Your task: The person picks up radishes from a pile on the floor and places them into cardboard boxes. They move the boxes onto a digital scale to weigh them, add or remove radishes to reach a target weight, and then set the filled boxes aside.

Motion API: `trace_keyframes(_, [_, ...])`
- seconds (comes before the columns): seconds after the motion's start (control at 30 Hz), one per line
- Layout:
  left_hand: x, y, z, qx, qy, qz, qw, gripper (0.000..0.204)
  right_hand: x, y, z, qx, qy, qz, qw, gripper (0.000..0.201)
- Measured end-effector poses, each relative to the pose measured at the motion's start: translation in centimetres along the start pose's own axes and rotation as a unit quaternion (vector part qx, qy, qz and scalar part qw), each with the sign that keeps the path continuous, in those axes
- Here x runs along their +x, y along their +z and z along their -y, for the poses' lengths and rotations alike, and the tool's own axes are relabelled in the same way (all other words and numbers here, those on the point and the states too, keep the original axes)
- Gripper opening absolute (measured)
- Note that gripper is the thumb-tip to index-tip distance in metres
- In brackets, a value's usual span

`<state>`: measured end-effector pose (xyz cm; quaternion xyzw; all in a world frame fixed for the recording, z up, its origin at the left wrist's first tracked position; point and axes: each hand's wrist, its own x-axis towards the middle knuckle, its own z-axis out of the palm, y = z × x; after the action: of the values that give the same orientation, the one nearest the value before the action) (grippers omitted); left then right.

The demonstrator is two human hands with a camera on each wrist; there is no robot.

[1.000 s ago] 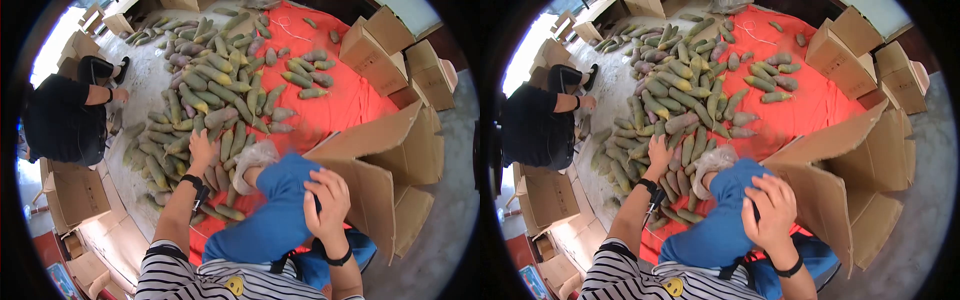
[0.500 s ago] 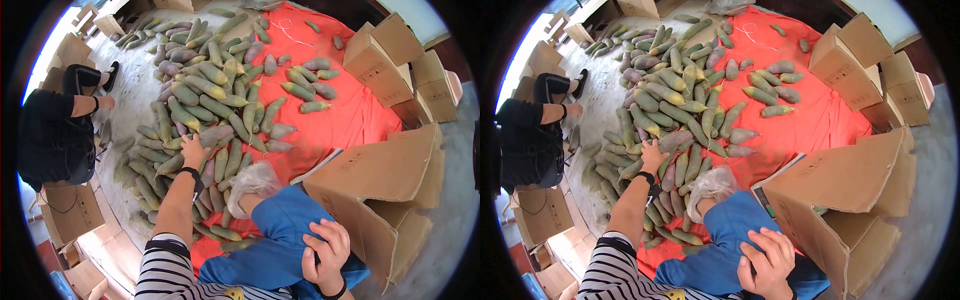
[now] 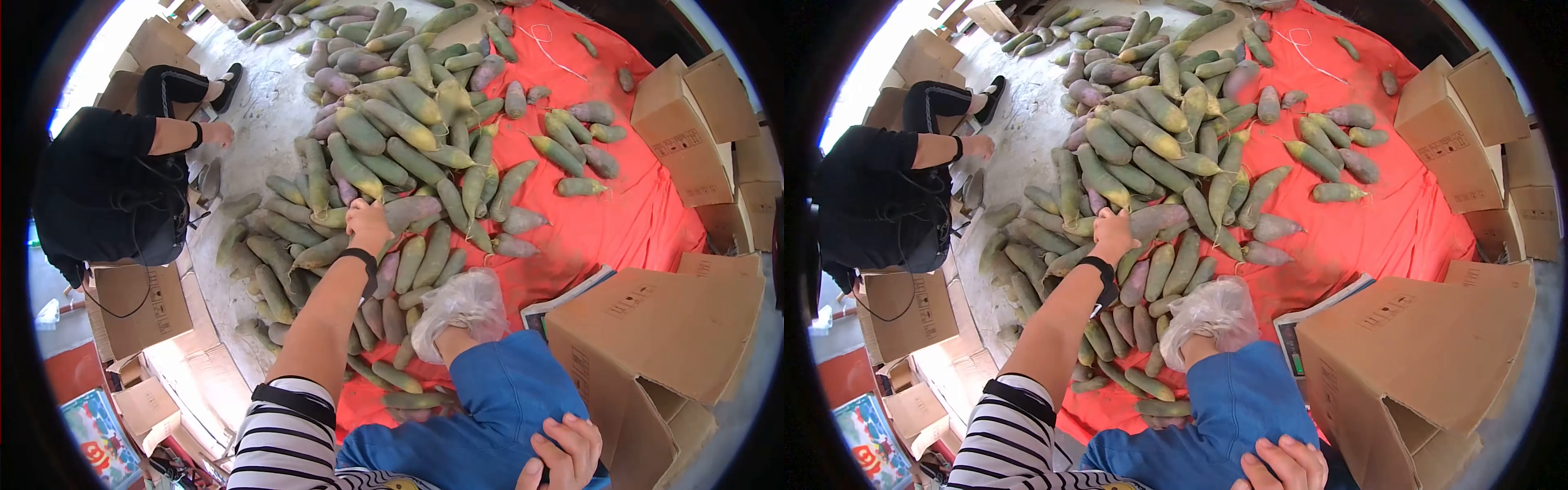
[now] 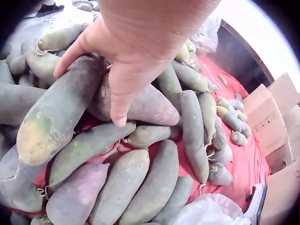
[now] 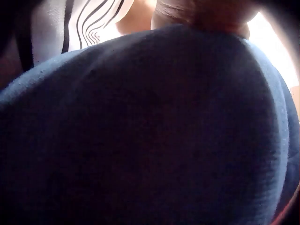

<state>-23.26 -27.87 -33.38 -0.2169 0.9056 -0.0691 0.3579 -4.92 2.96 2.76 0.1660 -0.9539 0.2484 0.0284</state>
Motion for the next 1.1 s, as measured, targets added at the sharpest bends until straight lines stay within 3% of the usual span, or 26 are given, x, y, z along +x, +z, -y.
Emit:
trace_keyframes(0.4, [0.1,1.2,0.1,0.067,0.028,-0.054,0.996,0.092,0.1,-0.1,-0.4,0.041,-0.017,0.009,0.999,0.022])
trace_keyframes(0.53, [0.3,1.4,0.1,-0.001,0.009,-0.042,0.999,0.092,0.2,-0.3,-0.7,0.053,-0.025,0.015,0.998,0.021])
trace_keyframes(0.6, [0.1,1.4,0.2,0.058,0.033,-0.047,0.997,0.092,0.3,-0.3,-0.8,0.059,-0.027,0.014,0.998,0.021])
trace_keyframes(0.73, [-0.1,1.6,0.8,0.049,0.044,-0.057,0.996,0.094,0.3,-0.5,-0.9,0.068,-0.021,0.011,0.997,0.020])
trace_keyframes(0.8, [0.0,0.6,2.1,-0.017,0.113,-0.022,0.993,0.094,0.3,-0.5,-1.1,0.077,-0.017,0.006,0.997,0.020])
trace_keyframes(0.83, [-0.7,-1.6,2.9,-0.071,0.136,0.026,0.988,0.094,0.2,-0.6,-1.3,0.074,-0.014,0.003,0.997,0.020])
trace_keyframes(0.9, [5.2,-2.2,6.7,-0.155,0.198,-0.073,0.965,0.090,0.0,-0.5,-1.4,0.072,-0.010,-0.006,0.997,0.019])
trace_keyframes(0.93, [3.7,-9.1,7.9,-0.230,0.175,-0.069,0.955,0.086,-0.2,-0.6,-1.4,0.073,-0.007,-0.003,0.997,0.019])
trace_keyframes(0.97, [0.8,-16.1,7.6,-0.342,0.111,-0.172,0.917,0.080,-0.2,-0.7,-1.4,0.074,-0.010,-0.001,0.997,0.019])
trace_keyframes(1.0, [7.4,-17.5,10.3,-0.281,0.075,-0.350,0.890,0.077,-0.1,-0.7,-1.5,0.075,-0.013,-0.001,0.997,0.019])
trace_keyframes(1.03, [3.7,-23.5,10.9,-0.390,0.079,-0.310,0.863,0.078,-0.1,-0.6,-1.4,0.078,-0.012,0.000,0.997,0.019])
trace_keyframes(1.1, [2.7,-28.1,11.7,-0.405,0.051,-0.288,0.866,0.080,0.1,-0.6,-1.3,0.076,-0.018,-0.001,0.997,0.019])
